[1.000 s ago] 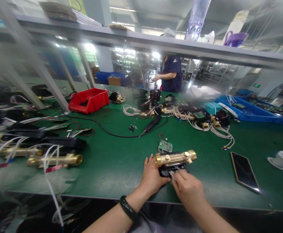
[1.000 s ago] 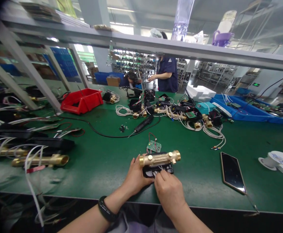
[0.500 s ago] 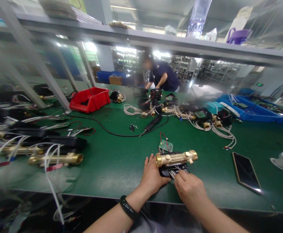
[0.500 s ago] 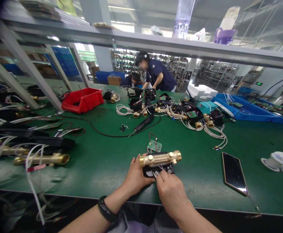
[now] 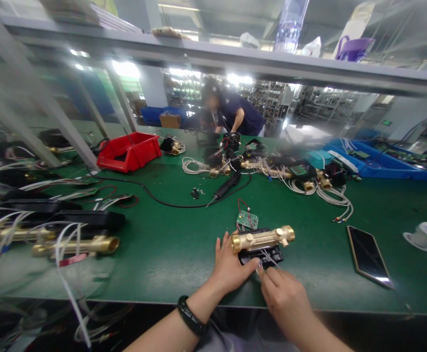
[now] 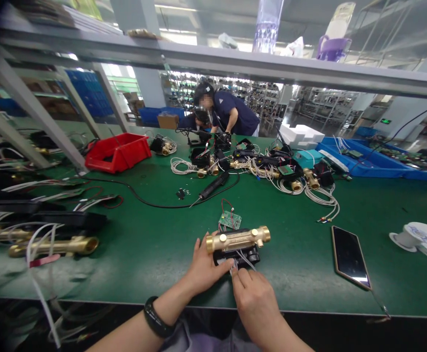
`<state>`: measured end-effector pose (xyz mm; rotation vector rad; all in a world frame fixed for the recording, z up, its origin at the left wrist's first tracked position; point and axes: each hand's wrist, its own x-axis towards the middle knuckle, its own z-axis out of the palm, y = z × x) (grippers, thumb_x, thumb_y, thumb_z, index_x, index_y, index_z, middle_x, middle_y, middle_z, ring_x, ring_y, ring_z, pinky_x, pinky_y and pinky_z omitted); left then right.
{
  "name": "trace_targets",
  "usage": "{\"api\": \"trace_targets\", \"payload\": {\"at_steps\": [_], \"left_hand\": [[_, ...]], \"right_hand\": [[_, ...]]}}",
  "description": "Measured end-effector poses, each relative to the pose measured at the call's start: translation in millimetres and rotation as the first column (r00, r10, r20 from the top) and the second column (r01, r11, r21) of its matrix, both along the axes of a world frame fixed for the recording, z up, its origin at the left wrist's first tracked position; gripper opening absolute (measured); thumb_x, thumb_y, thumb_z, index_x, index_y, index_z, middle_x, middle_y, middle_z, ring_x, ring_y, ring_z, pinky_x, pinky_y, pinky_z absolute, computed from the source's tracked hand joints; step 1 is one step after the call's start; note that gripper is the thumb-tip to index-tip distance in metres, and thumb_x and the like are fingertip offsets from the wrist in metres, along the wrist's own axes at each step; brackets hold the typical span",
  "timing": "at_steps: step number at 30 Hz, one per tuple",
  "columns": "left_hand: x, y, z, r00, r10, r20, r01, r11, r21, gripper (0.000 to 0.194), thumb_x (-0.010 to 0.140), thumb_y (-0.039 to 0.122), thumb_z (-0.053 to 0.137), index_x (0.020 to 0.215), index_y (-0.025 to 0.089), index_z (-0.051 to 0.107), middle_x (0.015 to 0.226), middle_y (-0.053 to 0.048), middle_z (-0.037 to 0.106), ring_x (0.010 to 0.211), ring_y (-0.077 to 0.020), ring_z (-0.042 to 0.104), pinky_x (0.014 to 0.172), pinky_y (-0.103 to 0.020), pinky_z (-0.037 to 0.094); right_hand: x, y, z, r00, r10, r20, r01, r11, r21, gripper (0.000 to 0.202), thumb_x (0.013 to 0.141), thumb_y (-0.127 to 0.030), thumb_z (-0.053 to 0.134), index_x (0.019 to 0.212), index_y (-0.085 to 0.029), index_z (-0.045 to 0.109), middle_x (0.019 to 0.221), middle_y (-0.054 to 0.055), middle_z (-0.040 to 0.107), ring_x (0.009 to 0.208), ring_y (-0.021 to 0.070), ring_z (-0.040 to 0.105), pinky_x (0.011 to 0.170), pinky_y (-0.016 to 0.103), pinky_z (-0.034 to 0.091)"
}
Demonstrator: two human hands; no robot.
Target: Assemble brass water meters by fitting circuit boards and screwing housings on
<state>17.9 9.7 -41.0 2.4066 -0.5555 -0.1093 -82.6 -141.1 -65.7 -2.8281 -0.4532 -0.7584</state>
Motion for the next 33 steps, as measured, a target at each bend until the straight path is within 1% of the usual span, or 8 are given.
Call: {"api": "trace_targets", "payload": {"at_steps": [3,10,14,19,24,27,31,33], "left_hand": [[-0.3,-3.0,-1.9,1.000,0.012,0.001,-0.012,1.000,-0.014,0.061,0.070,0.043,0.068,0.128,0.034,0.050,0.142,-0.002,0.042,0.139,-0.0323,0.021,0.113,-0.055,0.006],[0.0,-2.3,-3.5,1.000,0.010,-0.022,-0.011,0.999,-0.034,0.062,0.071,0.041,0.067,0.130,0.032,0.048,0.142,-0.002,0.041,0.139,-0.0316,0.020,0.114,-0.054,0.004],[-0.2,-2.0,-4.6,1.000,0.004,-0.023,-0.005,0.999,-0.044,0.062,0.072,0.039,0.067,0.130,0.033,0.046,0.142,-0.001,0.040,0.140,-0.0312,0.018,0.114,-0.054,0.003],[0.1,-2.3,-5.0,1.000,0.010,-0.013,-0.011,0.999,-0.044,0.063,0.071,0.038,0.067,0.131,0.033,0.046,0.142,-0.002,0.040,0.140,-0.0318,0.018,0.113,-0.055,0.003],[-0.2,-1.4,-5.0,1.000,0.007,-0.004,-0.008,0.999,-0.044,0.061,0.071,0.038,0.067,0.129,0.034,0.048,0.142,-0.001,0.040,0.139,-0.0323,0.021,0.113,-0.055,0.005],[-0.4,-1.3,-5.7,1.000,0.003,0.003,-0.003,0.999,-0.040,0.063,0.071,0.039,0.068,0.130,0.034,0.047,0.142,-0.002,0.040,0.139,-0.0320,0.020,0.113,-0.055,0.005],[0.5,-2.0,-6.9,1.000,0.007,-0.003,-0.007,1.000,-0.016,0.065,0.071,0.041,0.068,0.132,0.032,0.046,0.143,-0.003,0.039,0.139,-0.0317,0.019,0.114,-0.055,0.004],[1.0,-2.4,-7.1,1.000,0.010,-0.004,-0.010,1.000,-0.007,0.066,0.071,0.042,0.068,0.132,0.031,0.045,0.144,-0.003,0.039,0.139,-0.0316,0.019,0.114,-0.055,0.004]], "right_hand": [[-0.8,-1.8,7.2,0.999,-0.034,0.011,0.034,0.999,0.007,0.019,0.091,-0.011,0.046,0.104,-0.016,0.060,0.076,0.003,0.055,0.067,0.0184,0.047,0.064,0.033,0.029],[4.5,0.9,18.9,0.987,-0.147,0.058,0.148,0.989,-0.010,0.016,0.089,-0.012,0.045,0.089,-0.018,0.060,0.075,0.005,0.055,0.066,0.0203,0.043,0.064,0.034,0.025],[10.4,1.2,21.7,0.978,-0.195,0.073,0.197,0.980,-0.018,0.017,0.089,-0.014,0.046,0.076,-0.020,0.056,0.069,0.004,0.051,0.062,0.0205,0.040,0.062,0.035,0.023],[13.2,-0.6,22.5,0.973,-0.223,0.064,0.225,0.974,-0.030,0.016,0.088,-0.015,0.050,0.074,-0.021,0.055,0.070,0.004,0.052,0.063,0.0211,0.041,0.063,0.035,0.024],[14.4,-0.2,23.8,0.959,-0.281,0.046,0.281,0.960,-0.006,0.019,0.087,-0.014,0.050,0.070,-0.020,0.053,0.068,0.004,0.052,0.064,0.0209,0.041,0.063,0.035,0.024],[11.9,1.1,22.0,0.967,-0.248,0.052,0.249,0.969,0.002,0.017,0.088,-0.014,0.049,0.073,-0.020,0.055,0.070,0.005,0.053,0.064,0.0206,0.041,0.063,0.035,0.024],[4.6,2.9,14.9,0.993,-0.111,0.032,0.112,0.994,-0.014,0.016,0.089,-0.011,0.047,0.081,-0.019,0.058,0.071,0.003,0.053,0.066,0.0200,0.042,0.064,0.035,0.024],[2.0,3.4,10.4,0.997,-0.068,0.026,0.069,0.997,-0.020,0.017,0.090,-0.010,0.045,0.083,-0.018,0.059,0.071,0.003,0.053,0.067,0.0197,0.043,0.065,0.035,0.025]]}}
